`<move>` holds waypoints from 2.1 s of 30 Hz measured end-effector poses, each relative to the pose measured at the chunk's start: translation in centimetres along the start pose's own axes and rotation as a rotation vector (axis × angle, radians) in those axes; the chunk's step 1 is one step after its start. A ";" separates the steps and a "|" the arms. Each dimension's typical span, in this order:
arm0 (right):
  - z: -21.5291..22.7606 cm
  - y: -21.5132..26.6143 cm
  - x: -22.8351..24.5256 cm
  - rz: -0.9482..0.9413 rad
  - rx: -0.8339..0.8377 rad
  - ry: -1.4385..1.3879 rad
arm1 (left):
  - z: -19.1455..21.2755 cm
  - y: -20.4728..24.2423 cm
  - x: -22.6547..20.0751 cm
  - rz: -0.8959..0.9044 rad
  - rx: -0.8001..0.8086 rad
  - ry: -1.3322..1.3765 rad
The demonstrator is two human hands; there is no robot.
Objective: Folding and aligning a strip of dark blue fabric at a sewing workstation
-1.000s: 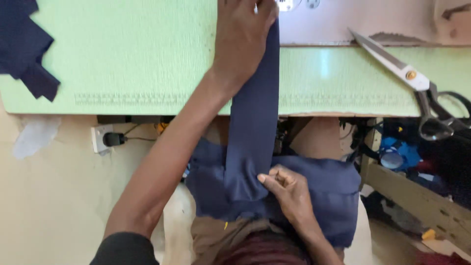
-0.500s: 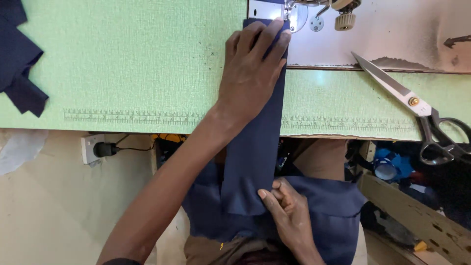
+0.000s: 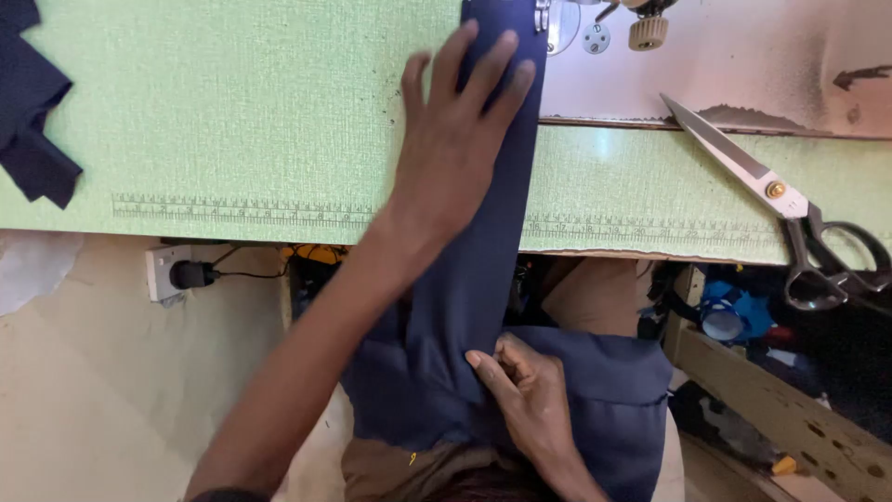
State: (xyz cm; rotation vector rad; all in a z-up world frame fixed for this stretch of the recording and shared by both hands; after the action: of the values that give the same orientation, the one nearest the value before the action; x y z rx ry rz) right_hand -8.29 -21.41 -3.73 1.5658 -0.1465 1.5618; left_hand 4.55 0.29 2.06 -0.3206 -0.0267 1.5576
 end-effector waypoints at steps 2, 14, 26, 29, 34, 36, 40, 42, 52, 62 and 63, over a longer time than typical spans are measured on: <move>-0.1 -0.8 0.2 0.011 -0.015 -0.008 | 1.3 3.2 -1.1 0.014 0.036 -0.021; 1.2 -4.5 1.9 0.127 -0.056 -0.196 | -6.3 17.9 -1.6 0.666 -0.021 1.610; 2.2 -5.0 1.3 0.051 -0.049 -0.418 | 0.3 17.4 -0.8 0.766 0.316 1.279; 1.9 -3.4 1.2 0.071 -0.030 -0.308 | 0.4 18.6 -1.5 0.754 0.379 1.226; 0.3 -0.4 2.4 0.030 -0.024 -0.392 | 1.3 18.8 -2.0 0.728 0.283 1.216; 0.1 0.1 0.3 0.018 -0.026 -0.422 | 0.3 19.7 -1.9 0.742 0.280 1.189; -0.4 0.2 -2.0 0.008 -0.043 -0.479 | 0.5 20.4 -1.8 0.631 0.223 0.923; -0.4 0.4 -2.0 0.013 -0.044 -0.450 | 2.7 18.1 -2.2 0.531 0.077 0.793; 0.1 -2.0 1.3 0.003 -0.143 -0.270 | 2.3 5.7 -2.7 -0.223 0.039 0.243; 4.7 -5.9 9.9 0.142 -0.125 0.176 | 2.7 6.7 -3.1 -0.176 0.063 0.192; 5.1 -6.5 10.2 0.104 -0.107 0.172 | 2.6 6.6 -2.9 -0.176 0.069 0.201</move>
State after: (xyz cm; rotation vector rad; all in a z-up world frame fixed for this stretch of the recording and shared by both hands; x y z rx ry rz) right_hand 1.74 -15.82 2.76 1.3527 -0.2153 1.7330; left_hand -2.48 -2.24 3.70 -0.4083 0.1515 1.3434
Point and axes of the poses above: each hand's wrist, its own y-axis away from the middle knuckle, its own z-axis out of the back of the hand, x = y × z, the point moved 5 cm from there along -y, towards the middle knuckle, and after that the axes turned 12 degrees about x, right-handed, at the moved point
